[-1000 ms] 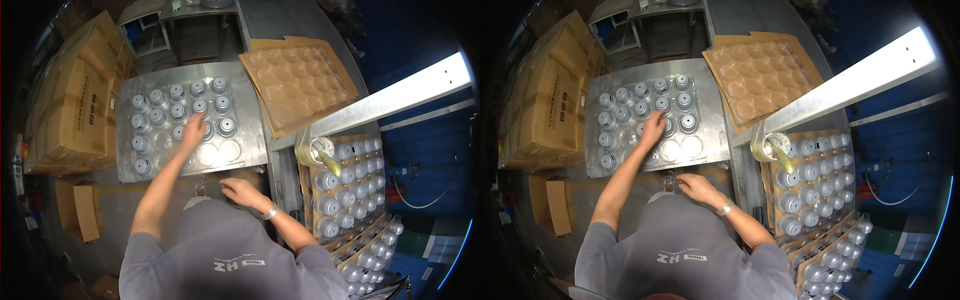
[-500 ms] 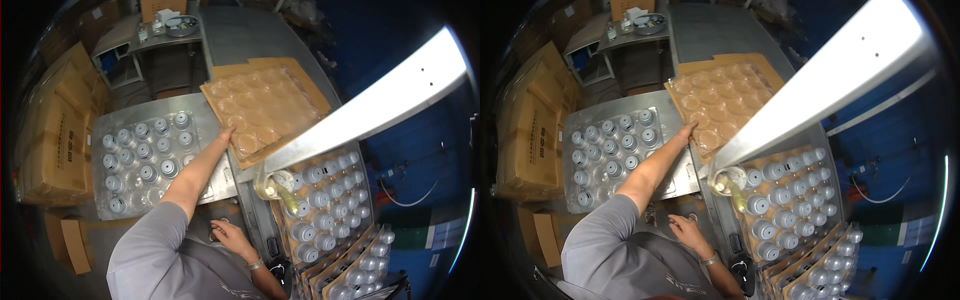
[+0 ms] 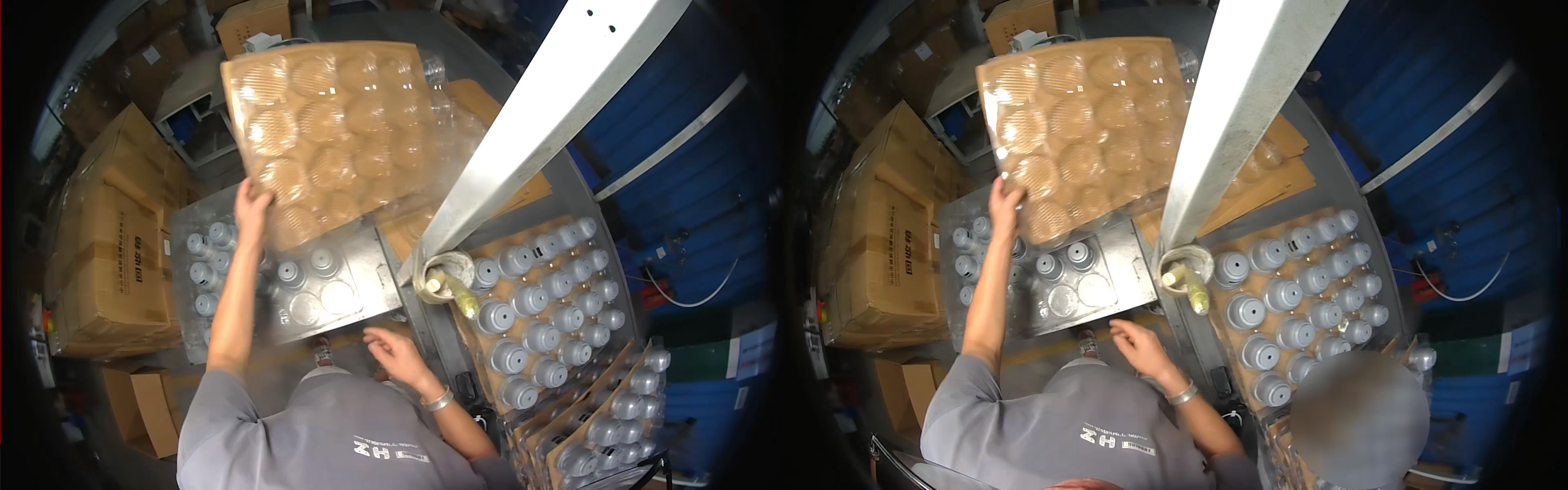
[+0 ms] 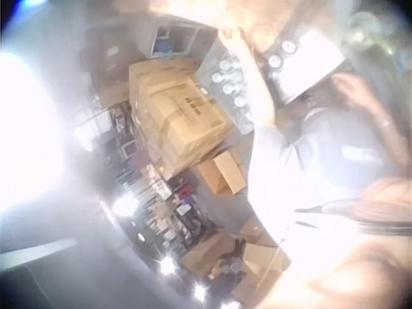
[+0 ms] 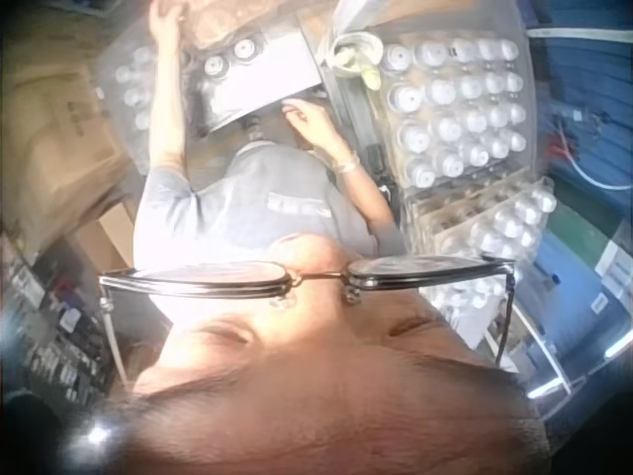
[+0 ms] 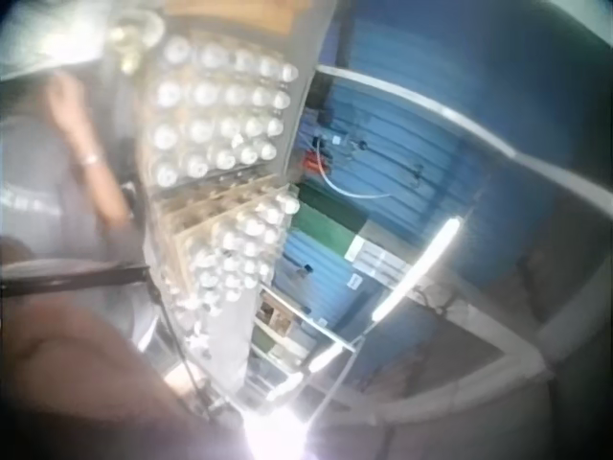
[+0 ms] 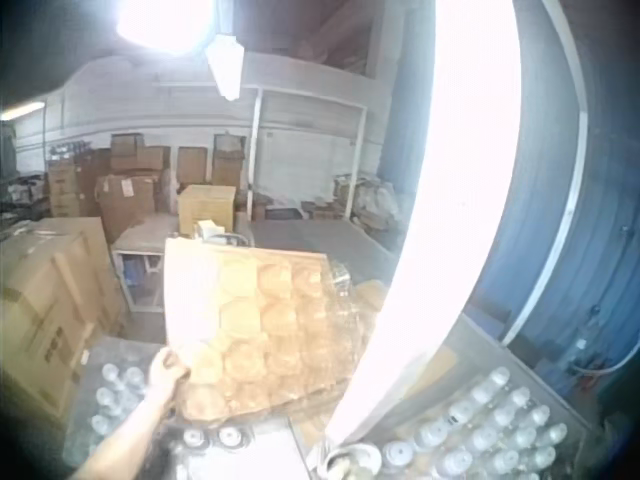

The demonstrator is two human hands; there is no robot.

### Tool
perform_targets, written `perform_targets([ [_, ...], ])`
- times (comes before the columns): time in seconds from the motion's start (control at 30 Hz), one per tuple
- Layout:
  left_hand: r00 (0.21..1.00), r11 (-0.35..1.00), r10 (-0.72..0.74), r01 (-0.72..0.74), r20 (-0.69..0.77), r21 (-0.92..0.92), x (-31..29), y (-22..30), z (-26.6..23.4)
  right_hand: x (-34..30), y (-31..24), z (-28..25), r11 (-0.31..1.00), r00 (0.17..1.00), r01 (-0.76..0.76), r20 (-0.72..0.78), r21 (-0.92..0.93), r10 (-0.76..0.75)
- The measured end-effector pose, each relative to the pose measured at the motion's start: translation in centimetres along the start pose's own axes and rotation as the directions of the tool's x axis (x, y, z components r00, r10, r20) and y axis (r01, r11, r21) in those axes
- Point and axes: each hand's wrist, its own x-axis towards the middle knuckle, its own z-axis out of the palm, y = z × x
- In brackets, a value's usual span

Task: The person packages small metal parts by hand, placing them into plastic trays.

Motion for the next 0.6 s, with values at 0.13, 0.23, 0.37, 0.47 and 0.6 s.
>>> perform_targets([
  [0.13,0.985,0.968,0.168,-0.16,-0.028,0.192,-4.9,8.4,-12.7,3.7,1.3,2.5,0.986,0.996,0.033,-0.092,0.163,-0.018],
  [0.23,0.95,0.955,0.254,-0.216,-0.182,0.204,-10.2,12.4,-24.0,6.5,-1.9,3.8,0.977,0.944,0.21,-0.271,0.047,-0.19],
  [0.37,0.946,0.942,0.285,-0.247,-0.155,0.227,-17.8,18.0,-34.2,10.4,-3.6,3.8,0.926,0.835,0.367,-0.469,0.083,-0.289],
  [0.47,0.934,0.913,0.311,-0.241,-0.178,0.329,-23.0,20.7,-40.3,13.6,-4.4,3.6,0.858,0.844,0.457,-0.419,0.236,-0.334],
  [0.6,0.888,0.874,0.409,-0.315,-0.211,0.37,-27.2,22.5,-45.3,14.8,-5.6,4.6,0.737,0.894,0.446,-0.208,0.508,-0.397],
])
